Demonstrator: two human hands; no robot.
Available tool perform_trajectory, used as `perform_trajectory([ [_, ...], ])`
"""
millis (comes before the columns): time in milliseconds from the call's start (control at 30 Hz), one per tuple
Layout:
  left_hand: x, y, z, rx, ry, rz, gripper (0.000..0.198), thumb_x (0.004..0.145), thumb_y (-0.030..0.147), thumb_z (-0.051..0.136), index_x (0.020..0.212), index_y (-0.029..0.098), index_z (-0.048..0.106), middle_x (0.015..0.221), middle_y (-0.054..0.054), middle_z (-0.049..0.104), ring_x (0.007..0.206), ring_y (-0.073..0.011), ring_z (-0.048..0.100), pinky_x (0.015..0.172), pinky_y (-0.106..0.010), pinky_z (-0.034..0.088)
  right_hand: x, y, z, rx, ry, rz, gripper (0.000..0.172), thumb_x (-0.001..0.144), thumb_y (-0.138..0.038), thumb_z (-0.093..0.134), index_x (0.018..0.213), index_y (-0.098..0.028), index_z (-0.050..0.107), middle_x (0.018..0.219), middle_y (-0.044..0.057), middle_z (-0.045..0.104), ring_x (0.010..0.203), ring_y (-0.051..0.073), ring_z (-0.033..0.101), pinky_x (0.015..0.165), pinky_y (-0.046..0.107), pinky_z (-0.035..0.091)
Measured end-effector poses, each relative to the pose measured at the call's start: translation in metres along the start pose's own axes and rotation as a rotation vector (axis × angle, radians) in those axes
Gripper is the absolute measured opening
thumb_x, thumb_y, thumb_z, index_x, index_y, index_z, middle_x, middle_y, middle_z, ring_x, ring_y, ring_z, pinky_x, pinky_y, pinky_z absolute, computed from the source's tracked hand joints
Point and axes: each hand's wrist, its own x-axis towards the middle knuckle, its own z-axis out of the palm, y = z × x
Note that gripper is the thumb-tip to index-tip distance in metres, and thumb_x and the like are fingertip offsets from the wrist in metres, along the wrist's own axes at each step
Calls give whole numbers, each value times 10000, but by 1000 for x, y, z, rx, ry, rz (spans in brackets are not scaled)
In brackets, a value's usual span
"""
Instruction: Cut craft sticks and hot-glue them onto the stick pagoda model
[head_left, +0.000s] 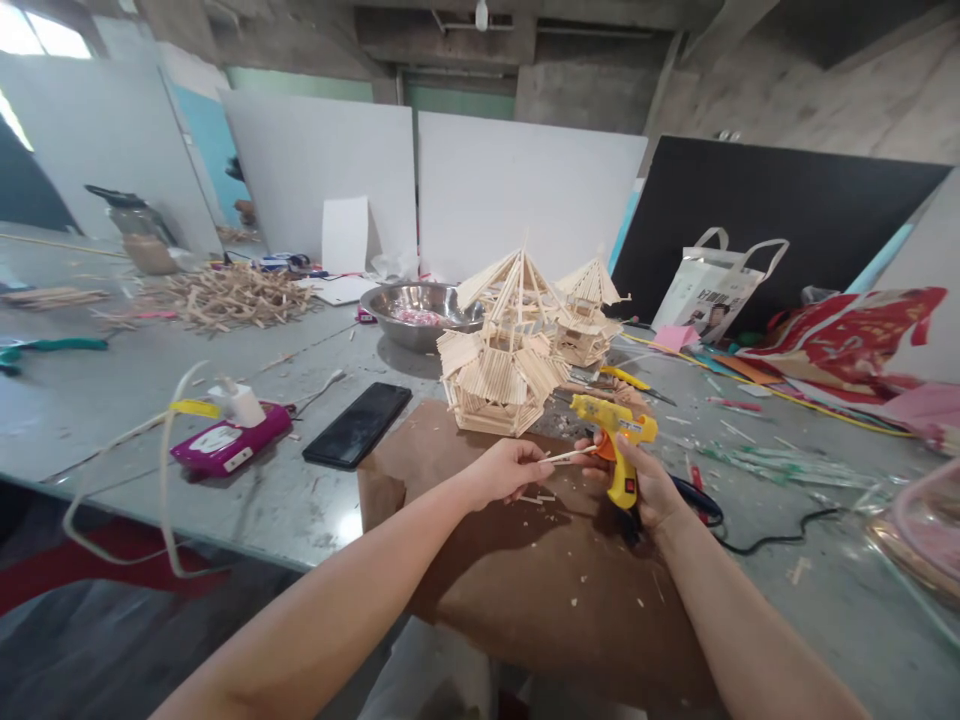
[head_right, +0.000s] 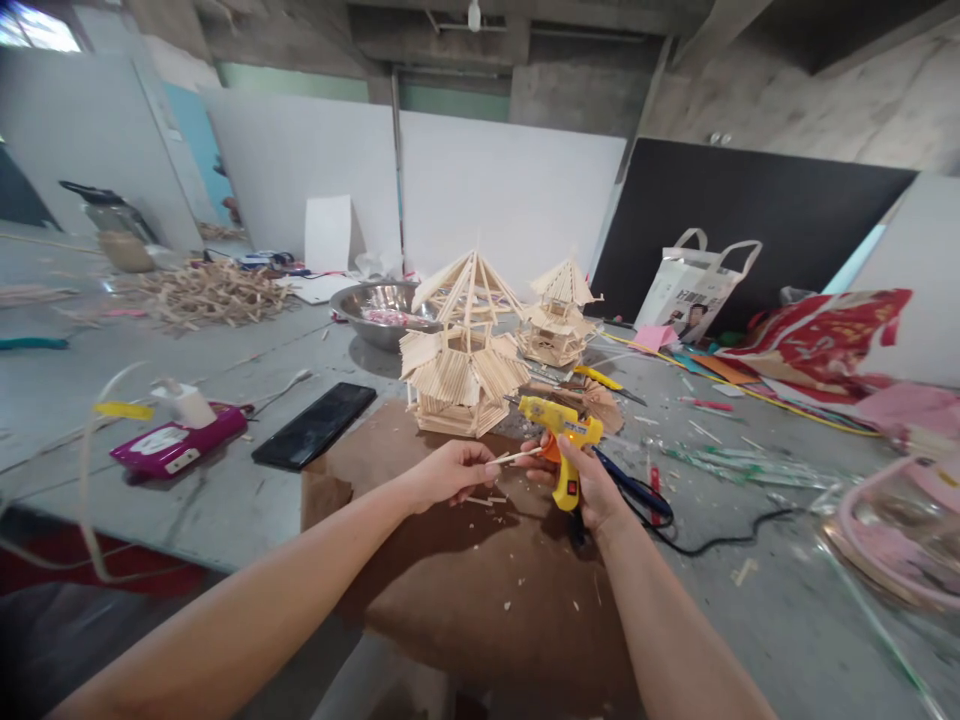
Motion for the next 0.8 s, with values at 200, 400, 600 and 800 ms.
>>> perform_trajectory([
  [200, -4, 0, -1, 142, 148, 80, 338, 643, 450, 498, 636, 126, 597, 438, 29, 464, 335, -40, 333, 340, -174, 234, 0, -1, -2, 24, 27, -9, 166, 679, -341, 540, 751, -192, 555, 856, 39, 634, 756, 174, 603, 605, 271, 500],
  [400, -11, 38, -28, -181, 430, 129, 299, 658, 398, 515, 755, 128, 598, 598, 1, 552, 319, -16, 341, 328, -167, 241, -1, -7, -4, 69, 116, -78, 178, 650, -346, 568, 741, -194, 569, 810, 26, 641, 645, 137, 612, 589, 237, 498],
  [600, -3, 81, -56, -351, 604, 238, 218, 668, 330, 539, 668, 113, 570, 537, 12, 528, 289, -7, 336, 304, -168, 219, -2, -8, -3, 53, 105, -86, 181, 633, -346, 583, 719, -188, 572, 748, 19, 637, 573, 124, 598, 556, 240, 497],
  [800, 10, 89, -59, -404, 666, 176, 219, 673, 331, 539, 664, 113, 556, 540, 10, 542, 277, 2, 314, 300, -166, 203, -1, -7, -6, 34, 92, -83, 175, 652, -349, 563, 736, -196, 569, 757, 19, 630, 572, 129, 594, 559, 259, 494],
])
